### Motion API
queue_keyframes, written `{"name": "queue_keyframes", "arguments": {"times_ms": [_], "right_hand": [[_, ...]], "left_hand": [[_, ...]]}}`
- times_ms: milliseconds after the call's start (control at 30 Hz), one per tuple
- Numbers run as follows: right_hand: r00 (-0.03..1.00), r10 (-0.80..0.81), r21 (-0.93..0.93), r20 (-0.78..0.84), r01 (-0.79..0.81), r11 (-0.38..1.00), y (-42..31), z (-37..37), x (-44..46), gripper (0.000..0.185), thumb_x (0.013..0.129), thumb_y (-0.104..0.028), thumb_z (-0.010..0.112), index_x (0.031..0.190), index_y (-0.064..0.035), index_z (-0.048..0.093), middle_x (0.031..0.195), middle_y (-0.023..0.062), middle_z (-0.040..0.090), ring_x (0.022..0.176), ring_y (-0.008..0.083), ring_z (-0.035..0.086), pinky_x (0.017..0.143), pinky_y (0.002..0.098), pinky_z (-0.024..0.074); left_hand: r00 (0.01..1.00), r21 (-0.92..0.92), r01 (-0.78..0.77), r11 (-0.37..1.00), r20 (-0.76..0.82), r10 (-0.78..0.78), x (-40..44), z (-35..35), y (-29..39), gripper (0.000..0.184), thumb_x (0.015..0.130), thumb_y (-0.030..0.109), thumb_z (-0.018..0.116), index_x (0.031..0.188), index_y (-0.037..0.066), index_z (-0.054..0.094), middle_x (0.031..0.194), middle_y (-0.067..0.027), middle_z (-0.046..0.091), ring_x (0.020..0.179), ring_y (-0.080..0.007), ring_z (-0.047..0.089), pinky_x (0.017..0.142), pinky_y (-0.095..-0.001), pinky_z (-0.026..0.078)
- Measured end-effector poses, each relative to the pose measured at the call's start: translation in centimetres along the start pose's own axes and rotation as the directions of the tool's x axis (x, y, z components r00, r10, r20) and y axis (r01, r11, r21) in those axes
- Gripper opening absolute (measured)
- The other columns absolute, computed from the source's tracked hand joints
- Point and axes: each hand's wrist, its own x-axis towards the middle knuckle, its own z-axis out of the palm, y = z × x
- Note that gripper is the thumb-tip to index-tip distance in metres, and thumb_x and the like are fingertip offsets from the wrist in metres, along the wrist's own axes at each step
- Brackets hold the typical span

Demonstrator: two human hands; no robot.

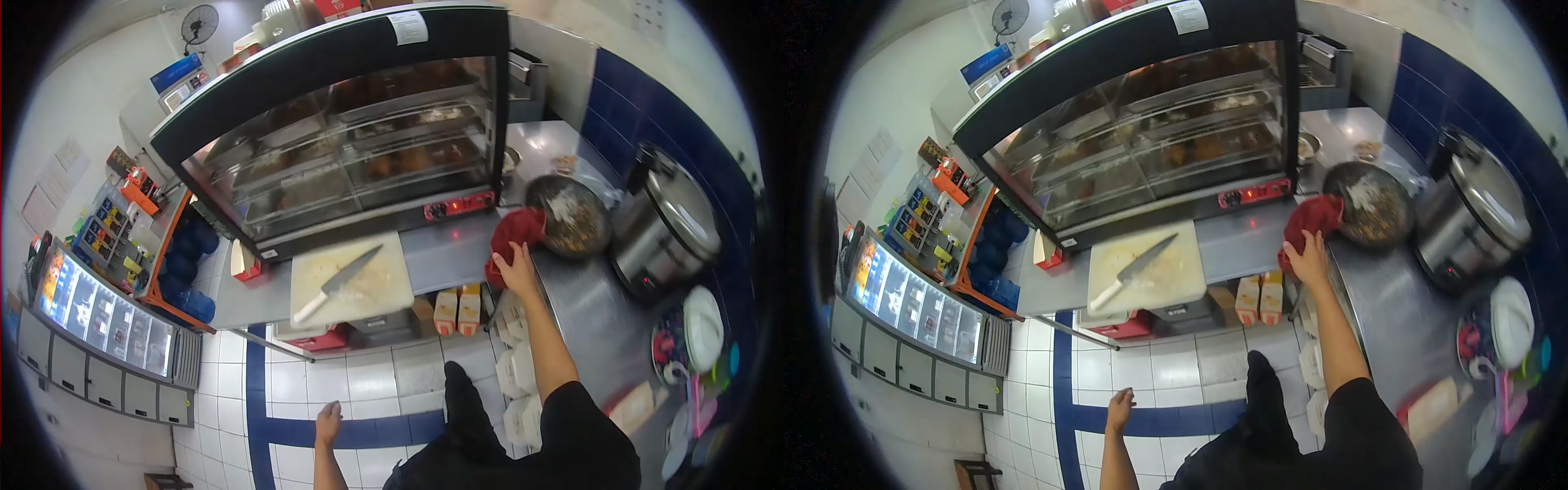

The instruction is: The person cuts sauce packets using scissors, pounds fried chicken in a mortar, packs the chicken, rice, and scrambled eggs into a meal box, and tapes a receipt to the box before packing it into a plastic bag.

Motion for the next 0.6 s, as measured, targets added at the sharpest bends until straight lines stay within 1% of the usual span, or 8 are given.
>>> {"name": "queue_keyframes", "arguments": {"times_ms": [100, 133, 233, 300, 400, 467, 500, 600], "right_hand": [[0.979, 0.195, -0.144, -0.055, -0.201, 0.969, 3.9, 7.2, 9.7, 0.086, 0.09, -0.058, 0.059, 0.153, -0.0078, 0.03, 0.154, 0.0321, 0.031, 0.141, 0.0464, 0.036, 0.115, 0.0505, 0.0313], [0.966, 0.257, -0.254, -0.016, -0.253, 0.934, 5.0, 8.4, 12.2, 0.085, 0.093, -0.057, 0.054, 0.156, -0.0097, 0.022, 0.155, 0.0308, 0.031, 0.14, 0.0459, 0.037, 0.115, 0.0528, 0.0299], [0.967, 0.254, -0.205, 0.036, -0.242, 0.948, 7.7, 11.1, 18.7, 0.074, 0.097, -0.049, 0.051, 0.153, -0.0071, 0.029, 0.153, 0.0293, 0.035, 0.138, 0.046, 0.04, 0.113, 0.0546, 0.0332], [0.986, 0.158, -0.422, 0.056, -0.12, 0.898, 9.7, 13.0, 20.7, 0.063, 0.098, -0.04, 0.049, 0.149, -0.003, 0.037, 0.148, 0.029, 0.042, 0.132, 0.0452, 0.047, 0.108, 0.0527, 0.0397], [0.983, 0.075, -0.237, 0.169, -0.034, 0.971, 7.4, 11.7, 18.6, 0.057, 0.097, -0.033, 0.051, 0.142, 0.0001, 0.045, 0.144, 0.0288, 0.047, 0.128, 0.0433, 0.051, 0.105, 0.049, 0.0437], [0.926, -0.044, -0.266, 0.376, 0.153, 0.952, 6.6, 12.5, 16.3, 0.054, 0.095, -0.029, 0.052, 0.141, 0.0, 0.047, 0.144, 0.0275, 0.048, 0.124, 0.042, 0.055, 0.105, 0.0477, 0.0442], [0.841, -0.105, -0.29, 0.531, 0.296, 0.91, 5.4, 13.9, 15.3, 0.055, 0.094, -0.027, 0.053, 0.142, -0.0006, 0.047, 0.145, 0.0245, 0.048, 0.126, 0.0414, 0.054, 0.106, 0.0478, 0.0436], [0.725, -0.319, -0.116, 0.611, 0.48, 0.869, -4.0, 15.4, 13.3, 0.055, 0.094, -0.028, 0.054, 0.143, -0.0047, 0.047, 0.138, 0.0205, 0.056, 0.124, 0.0405, 0.055, 0.107, 0.0491, 0.0413]], "left_hand": [[0.985, -0.007, 0.172, 0.985, 0.033, -0.172, 2.1, 4.1, 1.0, 0.046, 0.099, 0.035, 0.061, 0.121, -0.005, 0.063, 0.098, -0.0084, 0.067, 0.082, -0.0168, 0.064, 0.071, -0.0308, 0.054], [0.924, -0.013, 0.378, 0.926, 0.064, -0.376, 1.7, 4.9, 3.2, 0.045, 0.098, 0.036, 0.062, 0.12, -0.003, 0.064, 0.099, -0.0083, 0.067, 0.085, -0.0167, 0.065, 0.072, -0.0286, 0.053], [0.847, 0.004, 0.53, 0.848, 0.05, -0.529, 1.0, 6.8, 3.2, 0.053, 0.097, 0.04, 0.061, 0.131, -0.001, 0.057, 0.109, -0.0135, 0.069, 0.091, -0.0234, 0.069, 0.072, -0.0365, 0.052], [0.792, -0.053, 0.608, 0.792, -0.03, -0.61, -0.1, 8.0, 4.0, 0.046, 0.099, 0.032, 0.059, 0.125, -0.005, 0.061, 0.11, -0.0168, 0.068, 0.085, -0.0242, 0.071, 0.065, -0.0319, 0.054], [0.711, -0.034, 0.703, 0.71, -0.005, -0.704, -1.5, 9.8, 4.2, 0.044, 0.099, 0.032, 0.057, 0.124, -0.004, 0.062, 0.106, -0.0165, 0.07, 0.083, -0.0242, 0.072, 0.058, -0.0303, 0.052], [0.696, 0.028, 0.716, 0.697, 0.045, -0.717, -2.0, 11.8, 2.9, 0.043, 0.098, 0.032, 0.056, 0.119, -0.005, 0.064, 0.1, -0.0156, 0.072, 0.078, -0.0234, 0.072, 0.056, -0.031, 0.052], [0.728, 0.089, 0.678, 0.73, 0.052, -0.683, -1.9, 12.7, 1.2, 0.044, 0.097, 0.034, 0.057, 0.114, -0.004, 0.067, 0.094, -0.0146, 0.073, 0.076, -0.0228, 0.072, 0.06, -0.0353, 0.055], [0.819, 0.206, 0.548, 0.811, 0.065, -0.57, 0.5, 14.6, -1.9, 0.053, 0.096, 0.047, 0.052, 0.108, -0.001, 0.069, 0.092, -0.0185, 0.073, 0.087, -0.0309, 0.072, 0.079, -0.0433, 0.055]]}}
